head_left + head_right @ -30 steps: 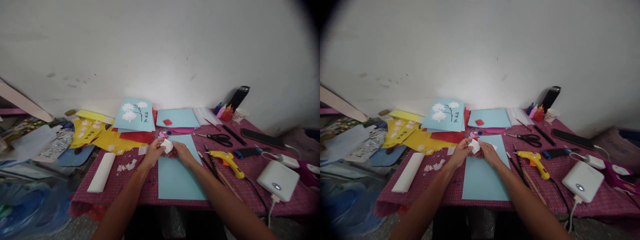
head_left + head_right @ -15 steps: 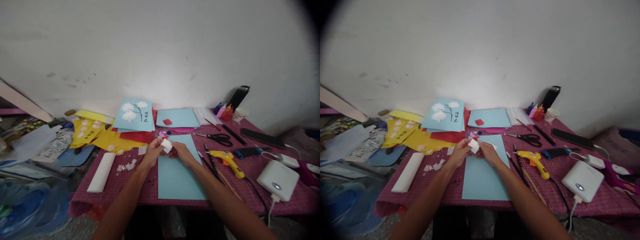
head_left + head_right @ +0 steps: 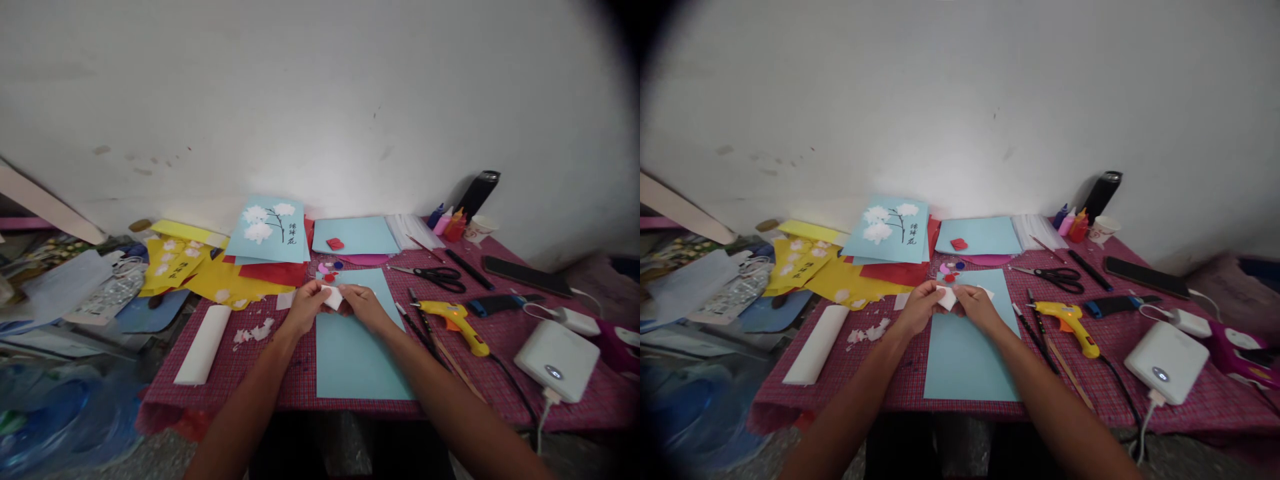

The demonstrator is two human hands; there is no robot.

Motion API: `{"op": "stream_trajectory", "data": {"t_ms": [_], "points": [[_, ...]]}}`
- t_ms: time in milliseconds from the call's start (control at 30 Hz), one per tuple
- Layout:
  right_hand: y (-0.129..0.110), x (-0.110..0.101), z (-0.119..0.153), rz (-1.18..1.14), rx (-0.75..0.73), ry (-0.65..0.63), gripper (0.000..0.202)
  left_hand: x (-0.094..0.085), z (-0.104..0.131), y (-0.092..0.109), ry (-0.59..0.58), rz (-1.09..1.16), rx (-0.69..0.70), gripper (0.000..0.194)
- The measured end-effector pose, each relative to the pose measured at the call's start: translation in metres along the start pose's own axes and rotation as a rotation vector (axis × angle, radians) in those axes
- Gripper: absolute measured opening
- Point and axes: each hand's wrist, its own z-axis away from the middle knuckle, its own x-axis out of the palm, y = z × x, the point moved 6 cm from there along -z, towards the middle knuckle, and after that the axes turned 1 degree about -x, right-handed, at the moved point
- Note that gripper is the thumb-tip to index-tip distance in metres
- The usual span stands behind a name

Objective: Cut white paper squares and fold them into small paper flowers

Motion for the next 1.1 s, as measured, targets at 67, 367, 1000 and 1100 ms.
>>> {"op": "stream_trajectory", "data": {"t_ms": [67, 367, 1000, 1100], "points": [[0.002, 0.000, 0.000, -0.051, 0.020, 0.003, 0.046, 0.000, 0.000, 0.000, 0.005, 0.006, 0.002, 0.035], [0.000, -0.001, 0.001, -0.179, 0.020, -0.079, 0.028, -0.001, -0.002, -0.003, -0.002, 0.137, -0.032, 0.033], [-0.012, -0.006, 0.003, 0.032, -0.126, 0.040, 0.020, 0.003, -0.001, -0.001, -0.013, 0.049, -0.002, 0.033], [-0.013, -0.005, 0.004, 0.024, -0.151, 0.040, 0.018, 0.004, -0.001, -0.001, -0.028, 0.052, 0.012, 0.032]]}}
